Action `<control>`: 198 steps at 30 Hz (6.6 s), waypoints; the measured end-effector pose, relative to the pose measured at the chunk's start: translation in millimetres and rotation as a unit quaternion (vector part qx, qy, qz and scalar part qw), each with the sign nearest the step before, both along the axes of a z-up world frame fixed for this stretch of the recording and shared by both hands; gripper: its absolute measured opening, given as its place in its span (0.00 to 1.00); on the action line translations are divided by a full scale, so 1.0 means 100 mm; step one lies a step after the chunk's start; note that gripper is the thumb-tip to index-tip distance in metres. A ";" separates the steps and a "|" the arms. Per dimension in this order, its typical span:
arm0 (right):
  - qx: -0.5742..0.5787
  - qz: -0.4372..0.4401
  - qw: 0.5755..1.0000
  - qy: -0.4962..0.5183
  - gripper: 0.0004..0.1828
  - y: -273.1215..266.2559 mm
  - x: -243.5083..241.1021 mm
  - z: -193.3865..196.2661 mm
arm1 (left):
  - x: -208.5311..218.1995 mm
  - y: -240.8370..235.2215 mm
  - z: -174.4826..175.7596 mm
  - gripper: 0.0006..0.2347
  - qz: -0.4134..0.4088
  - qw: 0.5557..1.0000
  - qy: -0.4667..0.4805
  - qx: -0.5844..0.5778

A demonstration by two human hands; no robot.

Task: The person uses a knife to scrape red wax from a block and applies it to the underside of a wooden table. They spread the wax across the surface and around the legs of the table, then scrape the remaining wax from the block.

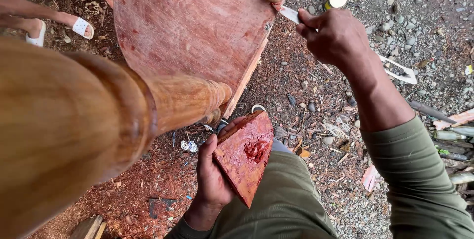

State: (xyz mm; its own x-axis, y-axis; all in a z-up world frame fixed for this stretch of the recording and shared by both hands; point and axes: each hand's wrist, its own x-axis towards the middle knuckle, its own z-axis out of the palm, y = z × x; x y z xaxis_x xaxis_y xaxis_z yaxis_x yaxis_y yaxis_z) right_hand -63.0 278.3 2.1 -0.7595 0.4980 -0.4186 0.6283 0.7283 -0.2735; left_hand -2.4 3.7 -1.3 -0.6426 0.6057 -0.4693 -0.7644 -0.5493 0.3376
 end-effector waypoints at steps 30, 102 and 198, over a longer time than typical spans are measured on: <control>-0.143 0.085 0.955 0.246 0.22 -0.52 1.87 0.64 | -0.11 0.47 0.07 0.23 0.003 0.988 0.146 0.054; -0.034 0.002 0.999 -0.004 0.12 0.23 0.01 0.13 | -0.03 -0.04 0.04 0.26 -0.016 0.988 0.149 0.039; 0.281 0.214 0.931 0.091 0.12 0.26 0.04 -0.25 | 0.02 -0.09 -0.08 0.22 0.032 0.988 0.144 0.034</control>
